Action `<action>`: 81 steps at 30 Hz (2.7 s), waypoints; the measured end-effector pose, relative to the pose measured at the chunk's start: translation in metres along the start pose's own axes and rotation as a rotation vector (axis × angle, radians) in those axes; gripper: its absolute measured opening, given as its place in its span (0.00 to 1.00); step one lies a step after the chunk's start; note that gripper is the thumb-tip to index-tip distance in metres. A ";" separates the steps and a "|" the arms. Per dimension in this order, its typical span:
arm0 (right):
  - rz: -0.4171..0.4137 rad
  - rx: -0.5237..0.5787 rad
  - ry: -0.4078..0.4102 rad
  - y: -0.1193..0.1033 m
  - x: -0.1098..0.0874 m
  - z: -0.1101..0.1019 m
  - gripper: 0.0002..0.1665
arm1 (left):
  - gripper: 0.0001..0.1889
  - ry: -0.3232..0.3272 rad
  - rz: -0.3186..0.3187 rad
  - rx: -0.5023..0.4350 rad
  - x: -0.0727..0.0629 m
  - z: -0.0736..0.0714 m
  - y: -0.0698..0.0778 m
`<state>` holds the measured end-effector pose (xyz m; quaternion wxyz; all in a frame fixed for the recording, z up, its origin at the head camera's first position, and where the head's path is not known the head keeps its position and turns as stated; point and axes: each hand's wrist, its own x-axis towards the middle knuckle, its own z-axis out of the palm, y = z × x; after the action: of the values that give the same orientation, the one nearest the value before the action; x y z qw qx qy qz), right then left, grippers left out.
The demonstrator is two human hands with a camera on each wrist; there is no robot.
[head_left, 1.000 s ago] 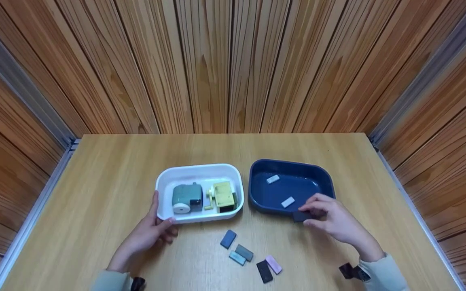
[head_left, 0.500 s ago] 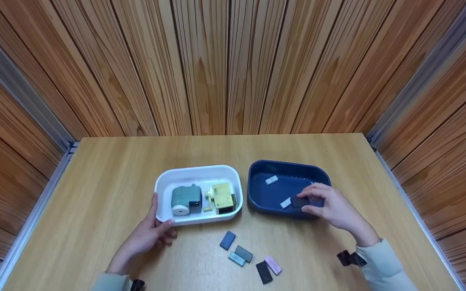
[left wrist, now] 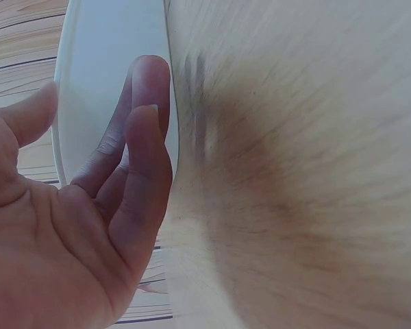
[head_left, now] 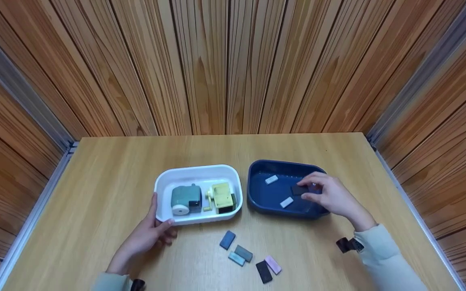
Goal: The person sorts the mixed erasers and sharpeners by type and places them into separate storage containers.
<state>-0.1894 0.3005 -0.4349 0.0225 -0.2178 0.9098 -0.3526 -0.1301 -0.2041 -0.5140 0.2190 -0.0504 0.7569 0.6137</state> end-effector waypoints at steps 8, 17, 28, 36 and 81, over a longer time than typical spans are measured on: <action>0.050 0.011 -0.022 0.003 0.016 -0.003 0.16 | 0.49 -0.002 0.005 0.001 0.000 0.000 0.000; 0.122 0.021 -0.020 0.011 0.034 -0.003 0.16 | 0.49 -0.014 0.009 -0.001 -0.001 -0.001 -0.002; 0.126 0.023 0.009 0.019 0.044 -0.003 0.16 | 0.49 -0.005 0.013 -0.010 -0.001 0.000 -0.001; 0.120 0.014 0.027 0.020 0.045 -0.002 0.16 | 0.49 0.003 -0.009 -0.011 -0.001 0.001 -0.001; 0.077 0.071 -0.016 0.020 0.023 -0.001 0.22 | 0.49 -0.023 0.009 0.021 0.002 -0.003 -0.001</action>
<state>-0.2178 0.3049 -0.4450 0.0510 -0.1844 0.9042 -0.3819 -0.1321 -0.2070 -0.5148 0.2256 -0.0377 0.7610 0.6071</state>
